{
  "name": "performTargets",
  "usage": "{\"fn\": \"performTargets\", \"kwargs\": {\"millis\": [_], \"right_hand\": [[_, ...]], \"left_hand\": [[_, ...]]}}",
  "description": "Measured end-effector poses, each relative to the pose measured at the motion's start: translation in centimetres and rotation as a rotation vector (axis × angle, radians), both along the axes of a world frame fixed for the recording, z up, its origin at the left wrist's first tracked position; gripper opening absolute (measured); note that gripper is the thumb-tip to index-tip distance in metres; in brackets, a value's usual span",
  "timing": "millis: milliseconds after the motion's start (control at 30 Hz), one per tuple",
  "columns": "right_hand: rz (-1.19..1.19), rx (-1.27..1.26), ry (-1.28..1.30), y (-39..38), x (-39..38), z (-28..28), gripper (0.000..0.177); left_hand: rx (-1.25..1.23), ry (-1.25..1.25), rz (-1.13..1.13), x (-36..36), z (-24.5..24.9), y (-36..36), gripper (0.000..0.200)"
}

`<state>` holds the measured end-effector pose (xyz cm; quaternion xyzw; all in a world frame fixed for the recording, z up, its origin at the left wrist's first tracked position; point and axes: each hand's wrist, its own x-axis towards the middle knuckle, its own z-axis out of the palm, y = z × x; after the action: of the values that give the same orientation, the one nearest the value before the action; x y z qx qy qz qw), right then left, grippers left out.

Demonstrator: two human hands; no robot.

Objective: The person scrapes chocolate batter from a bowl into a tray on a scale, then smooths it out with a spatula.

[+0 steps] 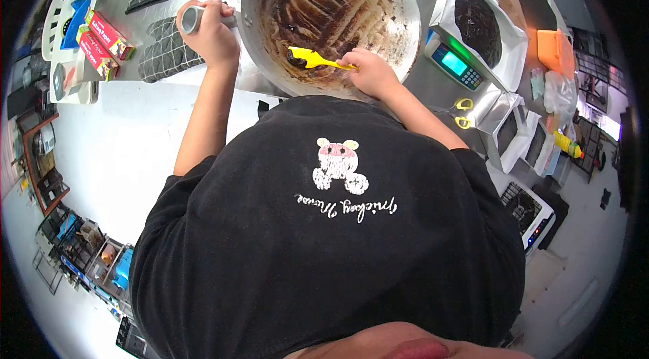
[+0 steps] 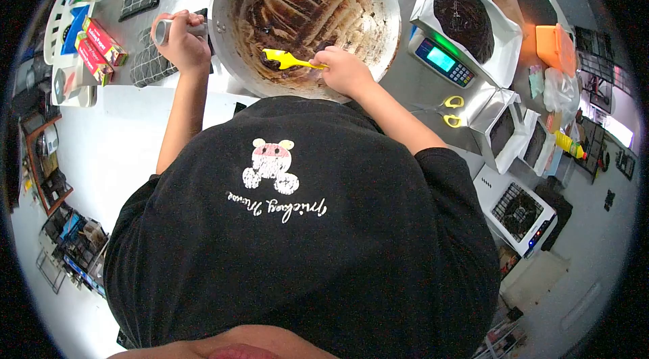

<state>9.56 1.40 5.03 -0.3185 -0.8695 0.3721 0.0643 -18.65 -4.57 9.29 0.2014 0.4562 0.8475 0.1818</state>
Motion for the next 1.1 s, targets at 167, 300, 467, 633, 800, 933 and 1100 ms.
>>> {"fn": "performTargets", "kwargs": {"millis": [167,300,467,633,800,933,1100], "right_hand": [[-0.106,0.048,0.045,2.1,0.4,0.1,0.026],[-0.266,0.102,-0.124,3.9,0.7,0.4,0.024],[-0.177,0.108,-0.115,2.2,0.1,-1.5,0.022],[-0.116,0.065,-0.121,1.8,0.0,-1.3,0.023],[-0.117,0.033,-0.117,1.5,-0.4,-0.6,0.024],[-0.121,0.000,-0.090,1.4,-0.3,-1.1,0.023],[-0.077,-0.012,-0.096,1.3,-0.6,-1.2,0.022]], "left_hand": [[-0.016,-0.019,0.007,0.0,0.3,0.0,0.017],[-0.019,-0.001,0.007,-0.1,0.1,0.0,0.018],[-0.015,-0.035,-0.002,-0.4,-0.1,-0.1,0.018],[-0.016,-0.032,0.005,-0.5,-0.5,-0.2,0.018],[-0.028,-0.032,0.015,-0.4,-0.1,0.1,0.018],[-0.016,-0.013,0.003,-0.7,-0.6,0.0,0.023],[-0.005,-0.036,-0.002,-0.7,-0.7,0.0,0.024]]}}
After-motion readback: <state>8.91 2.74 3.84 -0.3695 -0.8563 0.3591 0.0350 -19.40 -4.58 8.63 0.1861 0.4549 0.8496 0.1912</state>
